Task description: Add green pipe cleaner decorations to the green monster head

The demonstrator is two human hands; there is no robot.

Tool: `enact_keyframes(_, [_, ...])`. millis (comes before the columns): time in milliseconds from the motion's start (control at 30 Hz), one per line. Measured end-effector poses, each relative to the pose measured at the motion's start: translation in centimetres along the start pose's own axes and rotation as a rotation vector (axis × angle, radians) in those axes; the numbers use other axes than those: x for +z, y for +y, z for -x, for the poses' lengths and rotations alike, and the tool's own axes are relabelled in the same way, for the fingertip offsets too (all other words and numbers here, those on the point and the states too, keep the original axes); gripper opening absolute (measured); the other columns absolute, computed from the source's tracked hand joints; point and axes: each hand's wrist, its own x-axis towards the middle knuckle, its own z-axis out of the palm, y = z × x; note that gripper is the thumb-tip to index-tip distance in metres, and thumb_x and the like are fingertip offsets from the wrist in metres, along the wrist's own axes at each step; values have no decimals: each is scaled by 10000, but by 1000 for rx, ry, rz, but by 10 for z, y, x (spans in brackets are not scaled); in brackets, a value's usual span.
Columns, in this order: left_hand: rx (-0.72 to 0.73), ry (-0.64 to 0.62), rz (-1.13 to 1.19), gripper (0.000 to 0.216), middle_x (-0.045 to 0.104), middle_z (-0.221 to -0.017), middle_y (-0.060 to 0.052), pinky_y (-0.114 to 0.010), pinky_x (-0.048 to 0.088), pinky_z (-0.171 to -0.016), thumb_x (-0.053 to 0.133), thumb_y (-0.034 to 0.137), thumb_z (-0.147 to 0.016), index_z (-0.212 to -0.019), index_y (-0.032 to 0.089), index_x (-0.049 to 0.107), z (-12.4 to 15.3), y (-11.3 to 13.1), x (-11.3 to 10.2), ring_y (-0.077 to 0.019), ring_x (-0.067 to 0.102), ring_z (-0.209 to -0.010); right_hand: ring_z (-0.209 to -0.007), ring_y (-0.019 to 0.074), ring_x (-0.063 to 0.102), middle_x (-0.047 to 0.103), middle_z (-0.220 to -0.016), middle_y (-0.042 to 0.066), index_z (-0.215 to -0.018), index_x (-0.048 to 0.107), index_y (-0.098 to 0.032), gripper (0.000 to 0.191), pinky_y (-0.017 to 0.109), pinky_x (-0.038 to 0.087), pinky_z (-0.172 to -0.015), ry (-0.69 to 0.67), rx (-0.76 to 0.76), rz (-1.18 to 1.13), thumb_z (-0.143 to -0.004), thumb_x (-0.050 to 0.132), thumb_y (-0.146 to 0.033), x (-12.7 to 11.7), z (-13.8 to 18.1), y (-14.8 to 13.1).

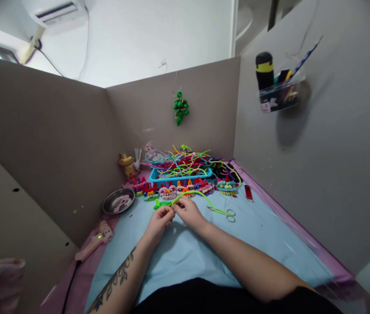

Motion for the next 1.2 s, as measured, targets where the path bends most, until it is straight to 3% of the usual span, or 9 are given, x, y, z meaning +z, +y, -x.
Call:
enact_keyframes(167, [54,89,0,294,460,-490,57,-196,254,-458,673,411,-654,-648,138,567,-3,-2,-5,-53,346,-432,-679,149,531,583,-707,14,-761,591,-154,143,260,412,-631,-90,101,-231,-735,563,-292,7,-1,9])
enact_keyframes(300, [100,58,-61,283,493,-545,28,-206,296,-506,676,392,-653,-637,127,576,-5,-8,-5,-76,399,-502,-614,129,489,532,-617,-9,-643,552,-150,160,243,383,-583,-64,119,-238,-716,574,-290,4,-3,9])
enact_keyframes(467, [146,44,-109,262,507,-583,20,-209,314,-530,657,375,-675,-673,125,578,-5,-9,-3,-83,414,-536,-615,125,479,530,-613,-5,-632,564,-141,154,237,379,-575,-43,125,-151,-714,565,-272,3,-2,8])
enact_keyframes(567, [128,55,-91,269,487,-556,33,-196,298,-501,659,381,-671,-654,129,564,-4,-6,-3,-71,395,-509,-610,120,470,511,-607,-12,-629,547,-150,145,227,377,-563,-39,66,-112,-732,534,-251,5,-1,8])
enact_keyframes(700, [-6,117,71,279,441,-519,61,-177,209,-414,685,376,-636,-676,144,536,-3,-2,-4,-45,332,-439,-596,115,462,500,-626,-11,-657,543,-160,116,226,375,-554,13,-47,-16,-755,494,-198,9,4,7])
enact_keyframes(833, [-84,94,299,295,426,-522,65,-159,170,-392,701,358,-627,-690,146,505,-3,1,-4,-34,331,-437,-658,133,475,520,-667,15,-678,561,-167,128,264,396,-633,49,-378,155,-775,482,-141,8,11,3])
enact_keyframes(967, [-116,11,480,322,393,-489,74,-154,149,-381,720,347,-622,-666,145,474,-2,4,-4,-19,289,-404,-708,157,470,560,-733,50,-806,615,-177,123,299,400,-666,-9,-707,337,-790,499,-137,3,15,2])
enact_keyframes(1067, [-106,14,497,325,449,-542,55,-149,167,-377,734,343,-613,-682,137,492,0,7,-4,-17,324,-419,-720,159,482,570,-762,58,-853,621,-178,138,298,410,-665,-24,-727,333,-794,504,-137,3,15,2])
enact_keyframes(1200, [-63,58,481,343,522,-650,31,-143,184,-379,757,329,-586,-749,140,522,0,9,-4,-15,366,-450,-734,154,508,565,-763,48,-795,613,-183,111,294,424,-689,1,-545,156,-794,507,-149,6,13,-1])
